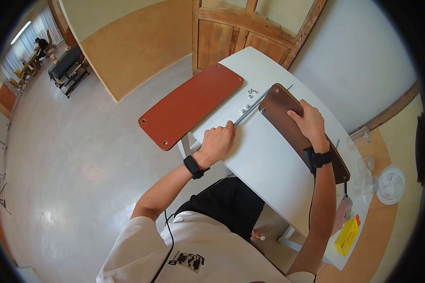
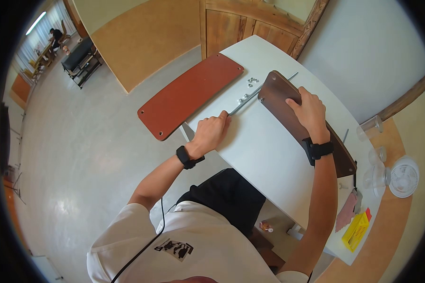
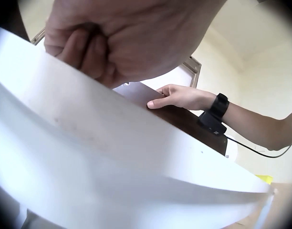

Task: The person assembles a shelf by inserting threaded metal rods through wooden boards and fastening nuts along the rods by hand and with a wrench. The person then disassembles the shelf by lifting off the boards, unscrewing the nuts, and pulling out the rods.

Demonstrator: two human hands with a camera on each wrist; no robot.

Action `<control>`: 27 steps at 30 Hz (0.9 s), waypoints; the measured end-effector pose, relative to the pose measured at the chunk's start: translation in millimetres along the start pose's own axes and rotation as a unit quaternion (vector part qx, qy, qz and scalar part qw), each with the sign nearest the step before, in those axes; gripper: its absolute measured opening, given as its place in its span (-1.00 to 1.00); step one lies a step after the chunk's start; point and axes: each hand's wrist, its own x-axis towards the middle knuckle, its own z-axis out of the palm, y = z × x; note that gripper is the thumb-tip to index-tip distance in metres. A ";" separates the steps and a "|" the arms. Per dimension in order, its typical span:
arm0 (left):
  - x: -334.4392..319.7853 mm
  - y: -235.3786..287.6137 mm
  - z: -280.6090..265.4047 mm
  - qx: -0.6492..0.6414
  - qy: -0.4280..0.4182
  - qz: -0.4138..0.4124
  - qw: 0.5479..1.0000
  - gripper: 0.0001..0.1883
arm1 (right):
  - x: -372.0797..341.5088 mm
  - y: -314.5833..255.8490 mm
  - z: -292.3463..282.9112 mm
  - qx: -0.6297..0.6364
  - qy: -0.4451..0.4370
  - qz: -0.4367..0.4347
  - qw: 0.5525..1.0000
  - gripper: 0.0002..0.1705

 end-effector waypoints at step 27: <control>34.4 1.8 9.4 0.217 0.005 0.140 0.966 -0.97 | -79.2 36.0 -138.3 0.367 0.338 -0.078 0.863 -0.50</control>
